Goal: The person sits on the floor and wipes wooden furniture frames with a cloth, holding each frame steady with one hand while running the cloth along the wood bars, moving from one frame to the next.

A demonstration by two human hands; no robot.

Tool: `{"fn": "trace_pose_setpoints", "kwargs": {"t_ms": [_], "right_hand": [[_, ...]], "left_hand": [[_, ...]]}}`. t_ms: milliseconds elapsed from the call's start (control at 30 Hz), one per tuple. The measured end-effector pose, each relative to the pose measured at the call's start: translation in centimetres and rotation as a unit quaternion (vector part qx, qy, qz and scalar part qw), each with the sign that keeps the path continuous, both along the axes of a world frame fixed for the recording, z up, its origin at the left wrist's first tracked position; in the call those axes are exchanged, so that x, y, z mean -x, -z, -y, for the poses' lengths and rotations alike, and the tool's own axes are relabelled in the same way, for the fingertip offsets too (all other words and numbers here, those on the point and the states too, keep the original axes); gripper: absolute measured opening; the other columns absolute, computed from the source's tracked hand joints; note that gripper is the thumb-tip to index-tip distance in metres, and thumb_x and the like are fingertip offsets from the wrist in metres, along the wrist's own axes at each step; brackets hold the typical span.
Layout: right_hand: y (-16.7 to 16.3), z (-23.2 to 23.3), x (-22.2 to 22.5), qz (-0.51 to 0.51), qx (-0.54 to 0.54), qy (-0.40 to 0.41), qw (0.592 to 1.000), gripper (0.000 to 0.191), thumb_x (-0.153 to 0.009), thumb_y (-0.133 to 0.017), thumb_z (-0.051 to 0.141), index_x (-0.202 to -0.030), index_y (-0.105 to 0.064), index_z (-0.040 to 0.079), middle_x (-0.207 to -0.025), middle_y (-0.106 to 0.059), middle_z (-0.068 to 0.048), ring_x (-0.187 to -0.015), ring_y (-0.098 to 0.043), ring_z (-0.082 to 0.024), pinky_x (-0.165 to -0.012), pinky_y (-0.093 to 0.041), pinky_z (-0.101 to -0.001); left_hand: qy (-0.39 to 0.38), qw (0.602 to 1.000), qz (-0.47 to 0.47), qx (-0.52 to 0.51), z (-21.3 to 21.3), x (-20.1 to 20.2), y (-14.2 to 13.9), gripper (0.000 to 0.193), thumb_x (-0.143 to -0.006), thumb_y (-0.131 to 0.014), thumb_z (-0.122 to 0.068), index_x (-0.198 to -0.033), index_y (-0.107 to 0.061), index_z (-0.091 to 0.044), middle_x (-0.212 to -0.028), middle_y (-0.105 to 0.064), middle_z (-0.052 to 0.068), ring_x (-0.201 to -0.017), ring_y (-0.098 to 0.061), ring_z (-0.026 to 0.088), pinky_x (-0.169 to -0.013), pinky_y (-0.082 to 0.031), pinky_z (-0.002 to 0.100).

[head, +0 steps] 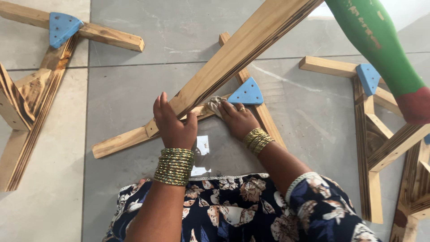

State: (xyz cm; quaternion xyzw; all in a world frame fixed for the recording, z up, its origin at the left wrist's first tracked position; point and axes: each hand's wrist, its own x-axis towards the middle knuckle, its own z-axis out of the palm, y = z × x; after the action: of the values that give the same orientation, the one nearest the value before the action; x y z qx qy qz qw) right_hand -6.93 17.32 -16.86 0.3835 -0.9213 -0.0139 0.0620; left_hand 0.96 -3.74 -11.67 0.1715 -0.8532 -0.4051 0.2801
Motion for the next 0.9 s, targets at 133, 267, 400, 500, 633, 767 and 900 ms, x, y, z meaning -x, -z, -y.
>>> {"fn": "trace_pose_setpoints", "kwargs": {"t_ms": [133, 267, 400, 500, 633, 767, 900], "right_hand": [[-1.6, -3.3, -0.1, 0.017, -0.038, -0.039, 0.998, 0.037, -0.096, -0.06, 0.017, -0.133, -0.063, 0.012, -0.146, -0.057, -0.01, -0.112, -0.062, -0.032, -0.094, -0.055, -0.0444], [-3.6, -5.7, 1.3, 0.028, 0.09, 0.057, 0.994, 0.054, -0.076, -0.067, 0.016, -0.13, -0.068, 0.013, -0.136, -0.063, -0.006, -0.117, -0.063, -0.03, -0.099, -0.051, -0.046], [-4.3, -5.2, 4.3, -0.005, 0.176, 0.104, 0.979, 0.051, -0.079, -0.063, 0.008, -0.128, -0.071, 0.015, -0.135, -0.065, -0.007, -0.119, -0.06, -0.034, -0.102, -0.049, -0.0455], [-3.8, -2.7, 6.0, 0.014, 0.163, 0.094, 0.982, 0.046, -0.079, -0.063, 0.009, -0.122, -0.074, 0.015, -0.133, -0.066, -0.008, -0.117, -0.058, -0.037, -0.1, -0.048, -0.0482], [-3.4, 1.1, 6.7, 0.175, 0.027, 0.074, 0.981, 0.025, -0.085, -0.064, 0.019, -0.106, -0.077, 0.019, -0.121, -0.07, -0.003, -0.119, -0.062, -0.029, -0.102, -0.05, -0.0474], [-3.0, 3.3, 5.1, 0.181, -0.019, -0.024, 0.983, 0.03, -0.077, -0.064, 0.016, -0.103, -0.079, 0.02, -0.108, -0.074, -0.003, -0.114, -0.062, -0.031, -0.098, -0.051, -0.0464], [-2.8, 1.6, 5.8, 0.184, 0.063, -0.025, 0.981, 0.03, -0.079, -0.062, 0.015, -0.101, -0.08, 0.024, -0.107, -0.075, -0.004, -0.115, -0.065, -0.028, -0.101, -0.052, -0.0437]], "left_hand": [[-0.01, 0.999, -0.02, 0.022, -1.8, -0.3, 0.0, 0.102, -0.079, -0.075, -0.024, -0.159, -0.017, 0.002, -0.159, -0.02, 0.038, -0.147, -0.03, 0.055, -0.115, -0.03, 0.063], [0.0, 0.996, -0.063, 0.066, -4.8, -1.2, 0.6, 0.113, -0.076, -0.075, -0.025, -0.162, -0.006, -0.001, -0.16, -0.004, 0.045, -0.149, -0.016, 0.066, -0.118, -0.024, 0.07], [0.128, 0.982, -0.056, 0.126, -7.5, -1.4, 1.3, 0.106, -0.082, -0.075, -0.027, -0.165, -0.01, -0.018, -0.166, -0.005, 0.037, -0.15, -0.022, 0.057, -0.12, -0.028, 0.066], [0.186, 0.967, 0.053, 0.166, -7.5, -1.2, 1.8, 0.107, -0.073, -0.078, -0.028, -0.161, -0.018, -0.025, -0.166, -0.01, 0.028, -0.148, -0.021, 0.054, -0.116, -0.026, 0.068], [0.215, 0.927, 0.267, 0.15, -5.2, -0.1, 1.8, 0.103, -0.07, -0.081, -0.034, -0.156, -0.024, -0.022, -0.165, -0.012, 0.016, -0.15, -0.013, 0.049, -0.12, -0.015, 0.066], [0.187, 0.891, 0.397, 0.119, -4.3, 0.1, 1.4, 0.109, -0.068, -0.081, -0.033, -0.16, -0.023, -0.018, -0.165, -0.018, 0.006, -0.156, -0.007, 0.033, -0.122, -0.005, 0.065], [0.183, 0.885, 0.416, 0.101, -4.3, 0.0, 0.8, 0.102, -0.072, -0.078, -0.037, -0.158, -0.025, -0.019, -0.167, -0.017, 0.003, -0.156, -0.005, 0.029, -0.121, -0.004, 0.067]]}}
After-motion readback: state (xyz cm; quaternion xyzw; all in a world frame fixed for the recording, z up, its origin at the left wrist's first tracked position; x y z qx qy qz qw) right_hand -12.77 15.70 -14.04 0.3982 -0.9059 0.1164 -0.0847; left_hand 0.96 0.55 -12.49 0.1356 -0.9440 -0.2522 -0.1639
